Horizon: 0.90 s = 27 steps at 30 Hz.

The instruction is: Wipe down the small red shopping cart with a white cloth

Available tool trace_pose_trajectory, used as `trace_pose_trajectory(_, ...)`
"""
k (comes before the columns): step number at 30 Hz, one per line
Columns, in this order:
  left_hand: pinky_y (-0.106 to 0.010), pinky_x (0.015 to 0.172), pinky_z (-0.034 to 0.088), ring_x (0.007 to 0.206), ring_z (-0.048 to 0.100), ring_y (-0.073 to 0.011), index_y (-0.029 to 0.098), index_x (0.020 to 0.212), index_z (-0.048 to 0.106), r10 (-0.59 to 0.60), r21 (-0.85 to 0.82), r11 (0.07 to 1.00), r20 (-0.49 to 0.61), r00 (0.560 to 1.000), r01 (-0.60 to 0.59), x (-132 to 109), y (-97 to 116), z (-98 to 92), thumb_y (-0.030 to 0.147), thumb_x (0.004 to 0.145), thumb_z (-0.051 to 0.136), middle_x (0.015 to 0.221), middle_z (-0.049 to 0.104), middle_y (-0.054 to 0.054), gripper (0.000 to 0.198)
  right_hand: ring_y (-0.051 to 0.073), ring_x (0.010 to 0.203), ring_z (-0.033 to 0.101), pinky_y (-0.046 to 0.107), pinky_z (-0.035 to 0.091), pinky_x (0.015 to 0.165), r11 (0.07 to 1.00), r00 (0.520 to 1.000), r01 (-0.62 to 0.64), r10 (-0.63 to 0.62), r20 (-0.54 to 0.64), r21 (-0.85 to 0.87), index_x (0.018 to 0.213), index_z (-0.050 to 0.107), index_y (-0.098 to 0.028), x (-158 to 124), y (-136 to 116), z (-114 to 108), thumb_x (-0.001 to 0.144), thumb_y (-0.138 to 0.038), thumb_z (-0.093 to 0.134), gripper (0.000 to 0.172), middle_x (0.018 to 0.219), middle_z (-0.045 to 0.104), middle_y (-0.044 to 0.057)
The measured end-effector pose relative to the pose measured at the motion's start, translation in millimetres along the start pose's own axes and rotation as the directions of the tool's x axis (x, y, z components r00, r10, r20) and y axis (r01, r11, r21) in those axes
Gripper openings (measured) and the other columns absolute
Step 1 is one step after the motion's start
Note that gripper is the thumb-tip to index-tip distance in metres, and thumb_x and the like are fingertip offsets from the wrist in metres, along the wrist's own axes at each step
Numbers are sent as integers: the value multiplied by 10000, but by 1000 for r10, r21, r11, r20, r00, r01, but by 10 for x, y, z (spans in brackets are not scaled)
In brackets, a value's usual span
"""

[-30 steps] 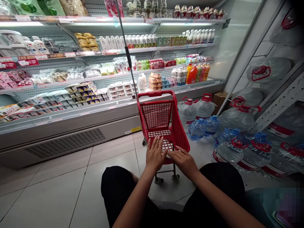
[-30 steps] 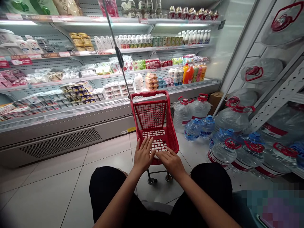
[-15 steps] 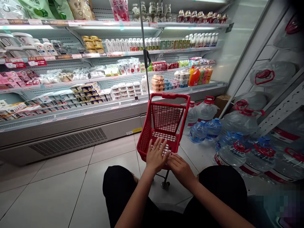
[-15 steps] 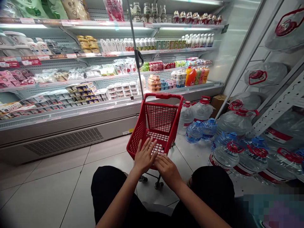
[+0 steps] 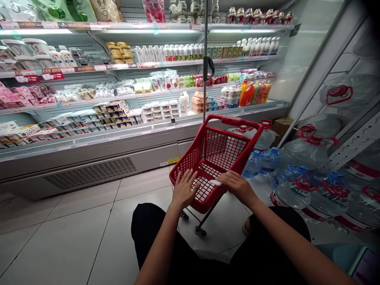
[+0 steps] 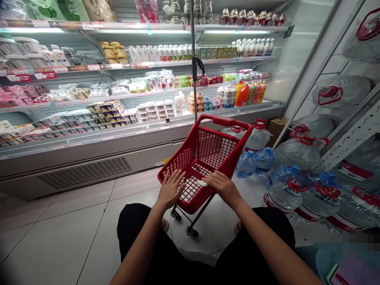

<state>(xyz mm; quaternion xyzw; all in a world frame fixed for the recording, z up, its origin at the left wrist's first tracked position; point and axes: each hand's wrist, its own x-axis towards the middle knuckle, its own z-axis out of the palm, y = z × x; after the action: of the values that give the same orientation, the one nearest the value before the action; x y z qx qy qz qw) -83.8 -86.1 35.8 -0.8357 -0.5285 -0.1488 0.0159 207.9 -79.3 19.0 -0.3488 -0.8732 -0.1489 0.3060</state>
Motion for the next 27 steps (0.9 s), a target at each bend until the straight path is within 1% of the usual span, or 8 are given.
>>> trace_pose_trajectory(5, -448, 1259, 303, 1530, 368, -219, 236, 1643, 269, 23, -69, 997, -4, 1000, -23, -66, 364, 99, 631, 1057, 319, 1638, 430, -61, 708, 182, 1270, 635, 423, 432, 1200, 999, 999, -49, 49, -7, -9, 1469, 565, -280, 59, -314, 136, 1034, -116, 466, 476, 1342, 709, 21)
trace_pose_trajectory(9, -455, 1176, 405, 1435, 502, -273, 226, 1666, 174, -60, -37, 998, -63, 996, 58, -80, 405, 141, 643, 1032, 394, 1577, 510, -117, 790, 160, 1260, 640, 406, 404, 1216, 1000, 1000, 17, -17, 21, 8, 1491, 539, -300, 86, -402, 193, 1037, -113, 461, 498, 1349, 708, -1)
trace_pose_trajectory(11, -456, 1174, 404, 1421, 516, -283, 229, 1659, 205, -60, -11, 998, -63, 996, 60, -76, 312, 140, 658, 1022, 407, 1571, 517, -123, 794, 156, 1290, 625, 414, 362, 1238, 1000, 1000, -1, 2, 27, -18, 1504, 520, -300, 47, -223, 129, 1040, -96, 429, 515, 1372, 695, -3)
trace_pose_trajectory(16, -433, 1195, 393, 1450, 485, -263, 268, 1648, 249, -46, -9, 999, -33, 998, 45, -101, 51, 50, 671, 1022, 390, 1601, 486, -79, 758, 193, 1360, 578, 485, 305, 1255, 974, 991, -129, 130, -6, -188, 1530, 481, -317, -185, 572, -284, 1043, -75, 375, 554, 1438, 650, -11)
trace_pose_trajectory(19, -468, 1210, 380, 1502, 411, -300, 275, 1643, 272, -63, -39, 997, 26, 998, 64, -97, 48, -47, 693, 1004, 412, 1649, 410, -66, 777, 214, 1362, 576, 496, 319, 1246, 954, 986, -166, 164, -32, -249, 1512, 507, -303, -290, 809, -478, 1045, -81, 381, 532, 1438, 650, -6)
trace_pose_trajectory(23, -597, 1182, 381, 1523, 356, -380, 283, 1587, 396, -60, -48, 997, 86, 994, 64, 20, 371, -89, 725, 980, 437, 1671, 359, -75, 752, 235, 1305, 615, 488, 365, 1220, 949, 978, -210, 203, -55, -236, 1487, 548, -277, -272, 548, -429, 1028, -101, 433, 504, 1398, 678, 28)
trace_pose_trajectory(25, -555, 1221, 348, 1515, 385, -334, 230, 1542, 459, 27, -54, 998, 57, 998, -24, 109, 595, -53, 618, 1027, 447, 1625, 442, -98, 645, 220, 1290, 623, 468, 367, 1222, 964, 983, -182, 180, -27, -196, 1498, 537, -278, -210, 299, -326, 1027, -108, 430, 511, 1398, 677, 24)
trace_pose_trajectory(27, -450, 1196, 403, 1422, 523, -262, 214, 1505, 495, 97, -66, 993, 42, 994, -94, 175, 759, -8, 464, 1083, 404, 1514, 584, -98, 499, 197, 1299, 616, 447, 351, 1234, 982, 993, -114, 117, 12, -153, 1516, 513, -269, -142, 99, -241, 1031, -112, 410, 520, 1416, 664, 14)
